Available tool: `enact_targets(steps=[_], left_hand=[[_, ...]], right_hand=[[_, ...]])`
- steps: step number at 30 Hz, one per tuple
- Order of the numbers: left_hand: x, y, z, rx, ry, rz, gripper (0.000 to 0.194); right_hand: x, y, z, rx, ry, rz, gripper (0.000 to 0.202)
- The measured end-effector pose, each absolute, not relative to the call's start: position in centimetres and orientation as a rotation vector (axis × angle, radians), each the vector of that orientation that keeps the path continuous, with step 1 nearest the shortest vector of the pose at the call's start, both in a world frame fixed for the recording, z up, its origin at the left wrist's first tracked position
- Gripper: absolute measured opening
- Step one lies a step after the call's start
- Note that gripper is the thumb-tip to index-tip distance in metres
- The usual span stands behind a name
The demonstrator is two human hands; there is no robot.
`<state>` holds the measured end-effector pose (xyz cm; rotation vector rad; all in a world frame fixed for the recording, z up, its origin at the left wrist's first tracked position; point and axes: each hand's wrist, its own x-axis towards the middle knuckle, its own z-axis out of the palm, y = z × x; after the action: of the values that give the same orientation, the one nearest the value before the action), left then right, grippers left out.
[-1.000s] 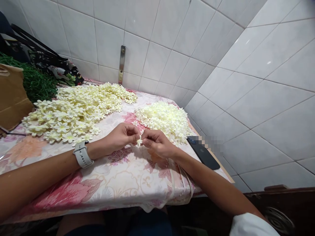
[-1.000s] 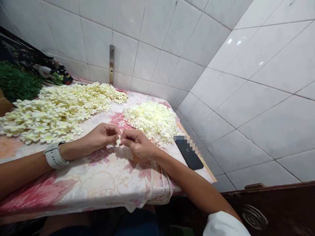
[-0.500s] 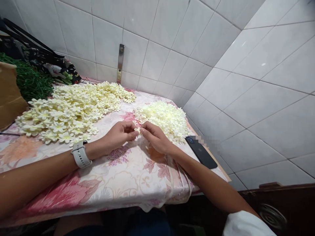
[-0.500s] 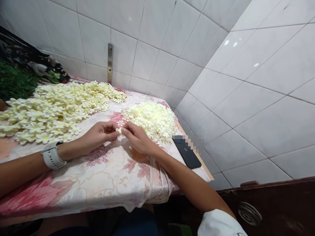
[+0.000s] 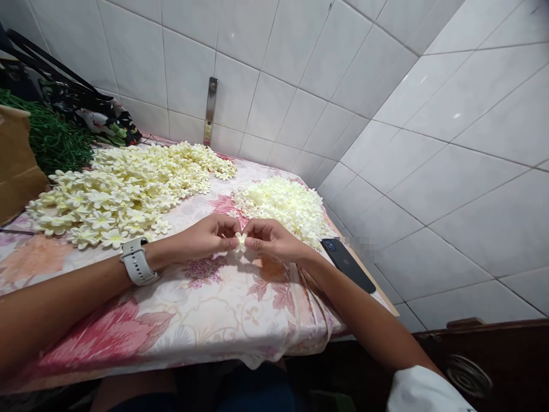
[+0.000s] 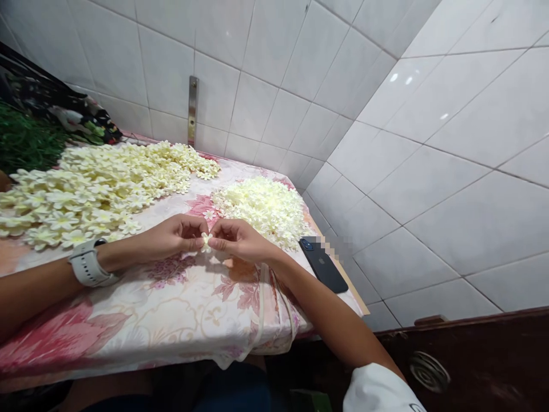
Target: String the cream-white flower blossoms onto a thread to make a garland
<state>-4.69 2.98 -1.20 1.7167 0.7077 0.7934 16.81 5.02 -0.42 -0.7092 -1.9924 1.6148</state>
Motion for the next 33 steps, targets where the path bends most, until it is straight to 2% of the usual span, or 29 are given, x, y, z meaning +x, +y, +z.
enact_targets(steps=[4, 8, 11, 14, 19, 21, 26, 33], left_hand=[[-4.7, 2.7, -0.4, 1.861, 0.722, 0.67, 0.031], [-4.5, 2.3, -0.1, 1.854, 0.771, 0.696, 0.025], [-4.5, 2.0, -0.1, 1.833, 0.738, 0.687, 0.022], [-4.5, 2.0, -0.3, 1.752, 0.737, 0.731, 0.025], [-4.1, 2.4, -0.9, 1.508, 0.869, 0.935, 0.037], [-4.0, 2.5, -1.1, 1.477, 0.936, 0.972, 0.038], [-4.1, 2.4, -1.2, 1.527, 1.006, 0.994, 0.039], [-3.5, 1.6, -0.3, 1.673, 0.972, 0.959, 0.043]], right_hand=[[16.9, 5.0, 0.2, -0.701, -2.16, 1.564, 0.039], [16.8, 4.7, 0.3, -0.657, -2.301, 1.282, 0.041], [16.5, 4.3, 0.1, -0.512, -2.294, 1.309, 0.044], [16.1, 4.3, -0.3, -0.466, -2.207, 1.372, 0.048], [16.0, 4.9, -1.1, -0.788, -1.889, 1.091, 0.044], [15.9, 5.1, -1.3, -0.812, -1.886, 1.084, 0.043], [15.8, 5.2, -1.7, -0.8, -1.88, 1.226, 0.042], [16.0, 5.2, -1.5, -0.887, -1.852, 1.068, 0.036]])
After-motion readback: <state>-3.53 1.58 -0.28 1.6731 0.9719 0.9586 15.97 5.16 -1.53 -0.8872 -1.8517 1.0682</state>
